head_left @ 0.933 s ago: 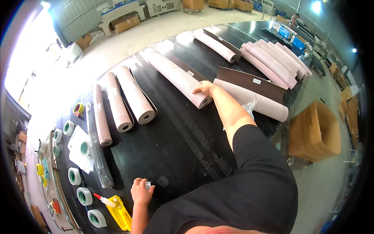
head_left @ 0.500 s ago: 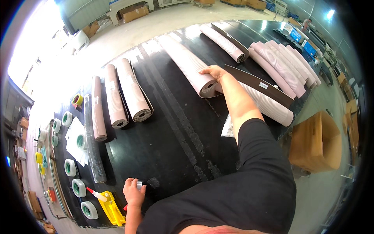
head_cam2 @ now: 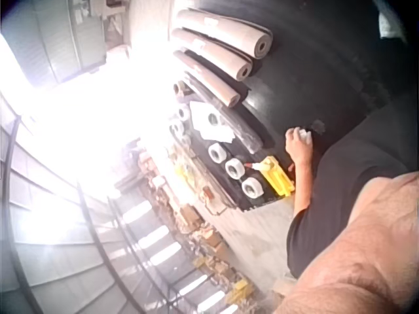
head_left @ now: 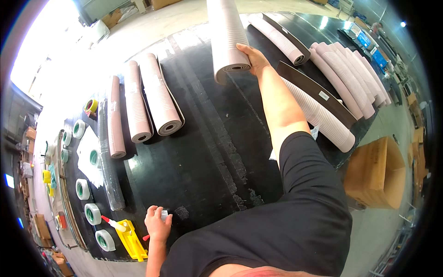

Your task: The person wraps individual rolls of insulation material with clear plastic film, applies adhesive to a cardboard backing using a bottle, and secures the insulation roll to the backing with a yellow roller.

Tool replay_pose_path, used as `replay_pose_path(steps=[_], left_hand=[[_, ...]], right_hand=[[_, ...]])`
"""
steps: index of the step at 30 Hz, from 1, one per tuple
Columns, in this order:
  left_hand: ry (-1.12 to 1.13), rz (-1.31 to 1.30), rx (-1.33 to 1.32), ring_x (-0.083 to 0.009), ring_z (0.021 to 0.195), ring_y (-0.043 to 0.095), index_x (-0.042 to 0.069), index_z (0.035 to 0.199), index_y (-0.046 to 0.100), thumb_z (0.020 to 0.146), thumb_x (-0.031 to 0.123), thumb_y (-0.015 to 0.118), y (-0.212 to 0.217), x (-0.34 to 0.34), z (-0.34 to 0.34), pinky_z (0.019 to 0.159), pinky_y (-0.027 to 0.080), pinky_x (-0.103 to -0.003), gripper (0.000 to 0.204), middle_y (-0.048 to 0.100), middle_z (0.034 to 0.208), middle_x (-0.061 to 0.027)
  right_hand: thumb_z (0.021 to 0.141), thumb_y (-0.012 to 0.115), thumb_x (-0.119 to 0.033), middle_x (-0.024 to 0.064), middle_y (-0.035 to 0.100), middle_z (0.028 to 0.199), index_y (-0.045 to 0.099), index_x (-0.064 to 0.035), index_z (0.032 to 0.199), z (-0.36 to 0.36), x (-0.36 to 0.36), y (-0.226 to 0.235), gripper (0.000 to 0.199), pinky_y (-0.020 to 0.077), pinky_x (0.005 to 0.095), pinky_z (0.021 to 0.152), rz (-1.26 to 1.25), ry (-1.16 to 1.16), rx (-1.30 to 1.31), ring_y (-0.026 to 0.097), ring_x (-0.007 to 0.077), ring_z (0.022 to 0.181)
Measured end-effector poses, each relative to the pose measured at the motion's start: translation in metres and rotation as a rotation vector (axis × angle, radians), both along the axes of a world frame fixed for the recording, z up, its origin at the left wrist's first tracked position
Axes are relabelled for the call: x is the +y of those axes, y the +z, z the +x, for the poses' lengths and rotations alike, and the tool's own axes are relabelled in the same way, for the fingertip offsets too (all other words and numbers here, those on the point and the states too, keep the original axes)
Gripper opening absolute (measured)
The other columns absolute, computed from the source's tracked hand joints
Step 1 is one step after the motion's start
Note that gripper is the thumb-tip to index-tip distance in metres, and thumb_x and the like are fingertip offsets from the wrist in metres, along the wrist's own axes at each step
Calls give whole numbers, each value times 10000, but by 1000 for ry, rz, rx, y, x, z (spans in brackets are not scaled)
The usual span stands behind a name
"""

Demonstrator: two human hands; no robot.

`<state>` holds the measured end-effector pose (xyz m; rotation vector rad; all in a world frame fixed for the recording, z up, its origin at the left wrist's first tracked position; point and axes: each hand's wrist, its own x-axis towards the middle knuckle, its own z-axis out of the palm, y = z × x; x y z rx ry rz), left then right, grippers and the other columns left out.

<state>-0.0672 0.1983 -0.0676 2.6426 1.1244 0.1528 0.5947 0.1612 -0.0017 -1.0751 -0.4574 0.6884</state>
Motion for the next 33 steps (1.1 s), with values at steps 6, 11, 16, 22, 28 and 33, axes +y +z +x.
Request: replay_pose_path(steps=[6,11,16,22,28,33], left_hand=[[5,-4,-48,-362,1045,645,32,1065,686,701,182,824,-7,3,-8,894,532,-456,417,634,1166,-146],[42,-78,-115,-358,1034,670,55,1132,659,686,203,795,-9,-1,-14,883,557,-443,489,661,1162,-131],[-23,-165,-170,-345,1247,579,68,1373,527,708,211,809,22,-6,-15,1017,505,-417,736,536,1414,-141],[-37,-353,111,-355,1355,496,28,1434,502,711,251,774,21,-12,-17,1129,418,-393,805,464,1497,-220],[-133,-394,11,-358,1239,577,42,1305,609,706,260,772,27,-36,-46,1055,478,-406,658,592,1333,-175],[-269,-553,-220,-225,1105,639,31,1209,654,736,164,800,74,-23,-61,1002,485,-351,513,671,1149,-112]], right_hand=[[784,852,-262,159,679,1139,560,101,1288,-86,15,37,685,556,333,863,14,2,-229,678,212,992],[707,897,-176,116,681,1198,567,10,1350,-216,-25,37,746,513,347,955,31,104,-481,651,209,1086],[619,885,-305,179,685,1187,559,-52,1382,-320,-94,16,868,518,377,953,-379,73,-1065,669,313,1096],[611,843,-288,127,673,1036,582,-152,1341,-376,-143,-43,788,546,427,860,-504,417,-1526,672,326,977],[618,835,-291,137,674,1076,568,-130,1362,-377,-157,-30,807,540,431,890,-636,611,-1588,667,331,1011],[628,830,-291,145,675,1102,555,-124,1376,-370,-177,-19,815,527,433,916,-668,687,-1555,659,335,1043]])
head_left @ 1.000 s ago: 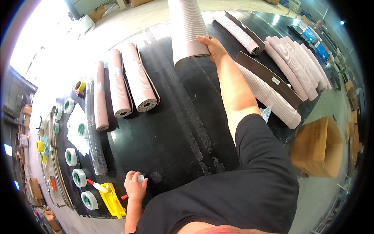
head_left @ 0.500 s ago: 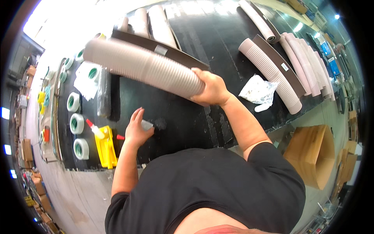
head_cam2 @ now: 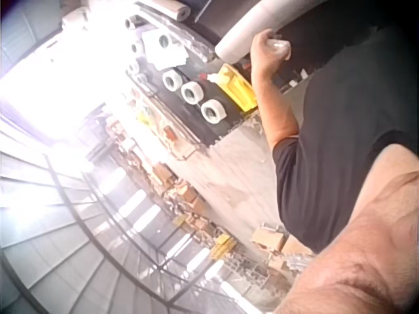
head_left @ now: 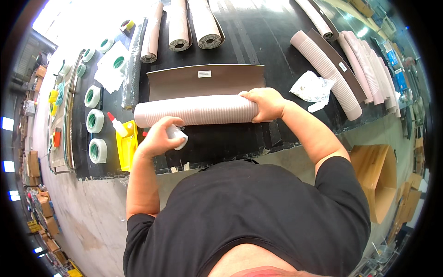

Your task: The person wraps individual rolls of insulation material with clear plastic film, applies adhesive to a cardboard backing using a bottle, and secures the insulation roll to the backing with a yellow roller.

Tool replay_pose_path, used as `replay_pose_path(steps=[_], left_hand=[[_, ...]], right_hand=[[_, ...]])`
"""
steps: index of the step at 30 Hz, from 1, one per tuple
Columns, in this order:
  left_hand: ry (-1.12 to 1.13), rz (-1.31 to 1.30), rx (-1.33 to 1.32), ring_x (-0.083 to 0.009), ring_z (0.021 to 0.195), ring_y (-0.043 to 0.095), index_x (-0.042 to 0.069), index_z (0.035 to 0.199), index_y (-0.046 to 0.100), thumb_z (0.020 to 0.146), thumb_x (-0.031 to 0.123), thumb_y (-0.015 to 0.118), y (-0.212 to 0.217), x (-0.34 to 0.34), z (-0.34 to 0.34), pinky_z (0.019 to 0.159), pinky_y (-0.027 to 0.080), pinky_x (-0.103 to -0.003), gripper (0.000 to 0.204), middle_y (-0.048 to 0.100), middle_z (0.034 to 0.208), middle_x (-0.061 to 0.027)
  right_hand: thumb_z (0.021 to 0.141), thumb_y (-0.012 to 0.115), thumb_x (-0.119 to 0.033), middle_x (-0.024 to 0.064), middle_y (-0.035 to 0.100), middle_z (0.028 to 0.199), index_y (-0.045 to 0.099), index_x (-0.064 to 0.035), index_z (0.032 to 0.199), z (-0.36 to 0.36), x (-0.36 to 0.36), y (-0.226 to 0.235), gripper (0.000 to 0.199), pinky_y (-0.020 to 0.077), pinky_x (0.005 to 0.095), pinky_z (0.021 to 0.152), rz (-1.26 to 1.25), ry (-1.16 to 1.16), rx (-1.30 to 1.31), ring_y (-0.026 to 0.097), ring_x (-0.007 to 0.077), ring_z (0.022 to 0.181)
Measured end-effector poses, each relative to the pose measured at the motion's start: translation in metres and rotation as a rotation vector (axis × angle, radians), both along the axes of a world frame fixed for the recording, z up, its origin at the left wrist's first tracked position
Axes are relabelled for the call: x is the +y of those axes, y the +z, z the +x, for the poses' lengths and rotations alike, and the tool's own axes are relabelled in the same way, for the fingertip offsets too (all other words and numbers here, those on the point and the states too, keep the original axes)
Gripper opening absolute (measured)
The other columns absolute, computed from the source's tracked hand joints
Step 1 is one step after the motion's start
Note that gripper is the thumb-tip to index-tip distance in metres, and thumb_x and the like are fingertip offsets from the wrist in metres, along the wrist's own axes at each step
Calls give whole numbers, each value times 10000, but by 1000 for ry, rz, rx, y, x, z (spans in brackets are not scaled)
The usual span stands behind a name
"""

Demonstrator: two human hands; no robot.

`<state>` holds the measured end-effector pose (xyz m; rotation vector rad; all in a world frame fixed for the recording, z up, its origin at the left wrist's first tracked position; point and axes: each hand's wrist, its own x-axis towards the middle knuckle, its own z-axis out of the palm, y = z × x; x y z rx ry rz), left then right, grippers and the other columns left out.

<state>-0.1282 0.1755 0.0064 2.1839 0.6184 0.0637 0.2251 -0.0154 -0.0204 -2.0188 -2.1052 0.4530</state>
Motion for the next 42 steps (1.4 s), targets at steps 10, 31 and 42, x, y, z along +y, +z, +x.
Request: replay_pose_path(steps=[10,31,42], left_hand=[[484,-248,63,-270,1263,564,-36,1413,514,755,163,811,-7,46,-46,1074,437,-361,749,586,1378,-174],[2,476,-518,-414,1300,497,53,1453,410,625,192,923,-28,30,170,1090,426,-467,984,497,1431,-199],[-256,-1117,-253,-249,1280,550,10,1455,444,861,-120,572,-53,95,206,1072,463,-367,622,511,1426,-120]], right_hand=[[623,897,-242,169,477,1479,401,-148,1531,23,-27,30,1039,353,583,1143,-390,-37,-134,408,345,1423],[751,887,-298,153,639,1305,652,-28,1292,-37,76,-16,648,484,368,1046,448,-381,854,619,280,1204],[864,767,-57,117,695,1170,727,-40,934,-30,83,-47,83,526,318,911,642,-604,956,656,198,1042]])
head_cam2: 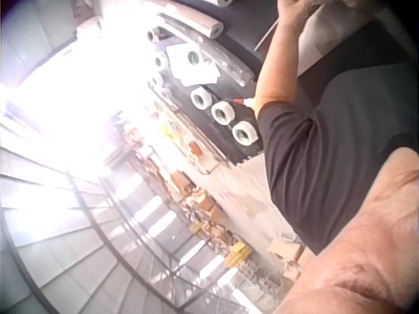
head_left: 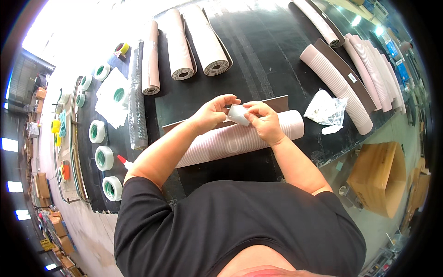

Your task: The person wraps individual rolls of insulation material with clear plastic film, applies adhesive to a cardboard backing using a bottle, and secures the insulation roll to the backing with a yellow roller.

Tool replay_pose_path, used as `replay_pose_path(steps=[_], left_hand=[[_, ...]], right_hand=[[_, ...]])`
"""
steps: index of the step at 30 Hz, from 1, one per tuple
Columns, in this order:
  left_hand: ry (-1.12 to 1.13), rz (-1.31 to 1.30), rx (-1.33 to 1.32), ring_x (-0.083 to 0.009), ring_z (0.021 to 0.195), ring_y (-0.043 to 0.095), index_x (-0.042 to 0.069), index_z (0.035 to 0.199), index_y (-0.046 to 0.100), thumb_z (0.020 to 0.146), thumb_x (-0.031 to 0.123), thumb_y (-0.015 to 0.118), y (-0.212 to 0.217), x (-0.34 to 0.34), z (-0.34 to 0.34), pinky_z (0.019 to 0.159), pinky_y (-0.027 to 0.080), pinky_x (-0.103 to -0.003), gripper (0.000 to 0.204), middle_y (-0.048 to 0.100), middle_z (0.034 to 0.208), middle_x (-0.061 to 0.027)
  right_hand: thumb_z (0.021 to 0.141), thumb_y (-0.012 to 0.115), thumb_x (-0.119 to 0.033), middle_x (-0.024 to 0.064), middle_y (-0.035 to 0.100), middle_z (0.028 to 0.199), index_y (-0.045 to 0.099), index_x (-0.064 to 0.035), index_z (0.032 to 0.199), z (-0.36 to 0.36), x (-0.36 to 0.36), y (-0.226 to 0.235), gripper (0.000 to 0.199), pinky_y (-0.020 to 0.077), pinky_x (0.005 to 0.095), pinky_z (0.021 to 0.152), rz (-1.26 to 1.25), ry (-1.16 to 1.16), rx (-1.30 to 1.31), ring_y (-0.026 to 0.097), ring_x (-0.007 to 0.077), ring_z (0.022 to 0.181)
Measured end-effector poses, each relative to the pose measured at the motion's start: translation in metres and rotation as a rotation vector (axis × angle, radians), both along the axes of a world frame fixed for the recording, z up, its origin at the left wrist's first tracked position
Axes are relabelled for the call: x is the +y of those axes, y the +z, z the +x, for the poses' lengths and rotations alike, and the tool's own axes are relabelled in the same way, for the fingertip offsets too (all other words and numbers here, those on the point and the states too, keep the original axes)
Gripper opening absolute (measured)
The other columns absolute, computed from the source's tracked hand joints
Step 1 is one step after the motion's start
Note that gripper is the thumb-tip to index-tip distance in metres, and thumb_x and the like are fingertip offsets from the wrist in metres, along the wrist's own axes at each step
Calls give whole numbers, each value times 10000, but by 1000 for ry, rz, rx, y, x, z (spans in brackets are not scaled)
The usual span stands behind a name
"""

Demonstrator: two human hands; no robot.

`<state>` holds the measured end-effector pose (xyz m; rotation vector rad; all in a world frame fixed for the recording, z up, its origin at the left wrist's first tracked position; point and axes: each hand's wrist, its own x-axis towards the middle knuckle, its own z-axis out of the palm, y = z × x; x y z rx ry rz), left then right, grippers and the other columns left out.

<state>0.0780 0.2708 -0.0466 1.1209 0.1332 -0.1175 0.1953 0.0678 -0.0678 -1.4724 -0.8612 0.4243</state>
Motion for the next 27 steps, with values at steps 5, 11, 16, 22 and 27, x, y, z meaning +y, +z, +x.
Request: replay_pose_path(steps=[5,11,16,22,27], left_hand=[[-94,622,78,-212,1110,670,60,1275,667,831,-118,560,-9,21,5,942,525,-301,490,697,1184,-105],[-92,1029,-362,-280,1023,701,67,1240,696,818,-61,642,-5,20,10,907,555,-361,444,704,1180,-134],[128,1257,-437,-248,1007,712,89,1142,740,818,4,713,-22,15,8,868,556,-337,335,740,1061,-111],[318,818,46,-237,983,722,80,1138,737,896,175,700,-81,57,30,898,529,-321,262,754,1054,-142],[374,1277,135,-314,1015,700,104,1142,739,872,213,687,-92,62,32,921,532,-377,295,737,1062,-147]], right_hand=[[864,757,-24,118,694,1208,713,-41,932,-4,1,15,82,530,328,922,-21,164,-14,647,209,1116],[872,754,-26,117,689,1228,707,-40,930,-1,-3,10,77,510,328,959,-29,156,49,643,212,1127],[855,763,-36,87,706,1136,694,-41,867,-6,0,19,71,498,340,950,24,45,-40,627,210,1108],[766,790,-122,69,722,840,742,-78,800,-13,-2,19,74,532,370,775,-233,200,-520,676,254,861],[802,769,-229,84,724,818,762,-92,837,-15,12,29,141,534,385,727,-423,187,-478,682,280,799]])
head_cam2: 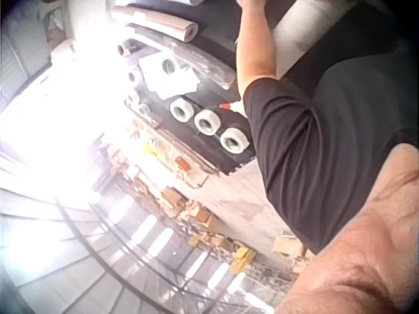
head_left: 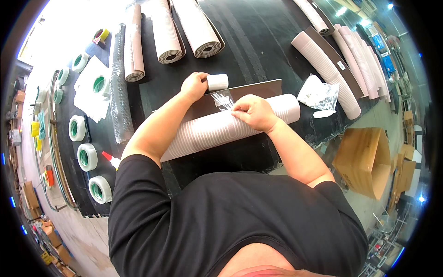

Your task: The person wraps individual rolls of insulation material with clear plastic film, applies adhesive to a cardboard backing using a bottle, and secures the insulation roll to the backing with a yellow roller.

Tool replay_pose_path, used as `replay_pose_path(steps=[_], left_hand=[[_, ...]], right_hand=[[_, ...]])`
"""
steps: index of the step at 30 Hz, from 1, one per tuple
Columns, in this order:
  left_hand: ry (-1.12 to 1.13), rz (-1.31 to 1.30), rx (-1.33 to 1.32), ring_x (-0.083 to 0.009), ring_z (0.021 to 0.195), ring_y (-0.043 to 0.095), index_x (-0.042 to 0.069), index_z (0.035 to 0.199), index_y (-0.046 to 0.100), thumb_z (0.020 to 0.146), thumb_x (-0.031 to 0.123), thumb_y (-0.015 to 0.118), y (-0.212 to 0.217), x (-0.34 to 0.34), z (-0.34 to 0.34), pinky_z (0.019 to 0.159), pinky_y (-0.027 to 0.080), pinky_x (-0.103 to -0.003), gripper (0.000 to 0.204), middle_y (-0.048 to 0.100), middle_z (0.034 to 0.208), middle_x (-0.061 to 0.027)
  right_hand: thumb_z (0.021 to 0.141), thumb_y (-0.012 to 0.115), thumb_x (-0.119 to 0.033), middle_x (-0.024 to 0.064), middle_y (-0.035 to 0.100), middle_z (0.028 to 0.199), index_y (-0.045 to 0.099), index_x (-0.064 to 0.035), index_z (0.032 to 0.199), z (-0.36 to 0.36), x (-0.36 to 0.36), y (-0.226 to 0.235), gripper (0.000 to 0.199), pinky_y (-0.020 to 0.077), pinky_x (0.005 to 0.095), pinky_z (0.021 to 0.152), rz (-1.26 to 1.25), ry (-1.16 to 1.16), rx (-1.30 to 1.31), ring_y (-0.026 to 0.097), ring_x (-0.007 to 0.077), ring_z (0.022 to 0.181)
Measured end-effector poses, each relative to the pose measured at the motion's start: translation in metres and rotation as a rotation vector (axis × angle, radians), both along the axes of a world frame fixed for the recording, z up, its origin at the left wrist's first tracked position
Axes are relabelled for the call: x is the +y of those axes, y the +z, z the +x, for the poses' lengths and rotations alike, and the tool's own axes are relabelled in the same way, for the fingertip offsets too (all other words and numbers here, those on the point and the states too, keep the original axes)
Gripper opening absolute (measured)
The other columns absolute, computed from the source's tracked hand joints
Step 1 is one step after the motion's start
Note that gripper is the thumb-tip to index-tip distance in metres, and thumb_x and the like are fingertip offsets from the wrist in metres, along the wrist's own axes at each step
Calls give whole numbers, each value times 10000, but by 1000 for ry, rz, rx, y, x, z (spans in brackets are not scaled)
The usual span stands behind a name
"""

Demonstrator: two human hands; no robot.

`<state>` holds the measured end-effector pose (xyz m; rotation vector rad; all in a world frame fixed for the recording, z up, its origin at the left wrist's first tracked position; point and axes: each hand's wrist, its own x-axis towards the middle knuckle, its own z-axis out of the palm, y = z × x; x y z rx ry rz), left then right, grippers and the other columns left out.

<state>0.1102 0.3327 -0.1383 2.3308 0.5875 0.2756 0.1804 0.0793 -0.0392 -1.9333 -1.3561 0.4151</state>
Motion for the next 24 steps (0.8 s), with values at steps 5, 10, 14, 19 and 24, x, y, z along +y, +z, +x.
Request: replay_pose_path(steps=[5,10,14,19,24], left_hand=[[93,-62,74,-300,1053,668,86,1132,731,838,108,699,1,13,-2,937,526,-384,297,695,1114,-142],[-392,75,-232,-315,957,669,57,1024,756,826,42,704,73,-24,-11,859,532,-394,205,693,1009,-138],[-725,-18,116,-310,918,669,81,972,762,826,199,747,45,-34,-11,836,532,-409,188,691,959,-100],[-727,141,260,-282,943,654,122,886,746,760,323,809,45,-59,-16,815,528,-400,246,651,955,-62],[-719,99,307,-294,1026,633,117,998,756,811,275,756,38,-59,-13,905,510,-400,244,659,1026,-85]], right_hand=[[817,760,-254,75,730,829,766,-101,855,-3,4,5,158,533,383,726,-88,-15,104,684,281,810],[824,750,-266,46,736,867,758,-118,824,2,-3,-6,148,539,376,769,-8,49,-67,684,263,865],[735,817,-315,57,703,1079,729,-141,956,-13,-16,-5,295,506,409,917,68,63,-172,638,279,1042],[601,889,-329,26,623,1159,668,-181,1070,-41,-80,-19,539,456,482,968,92,125,-377,555,291,1160],[790,762,-363,36,634,1247,673,-158,1170,-48,-67,-9,441,377,574,1025,28,25,-637,568,261,1201]])
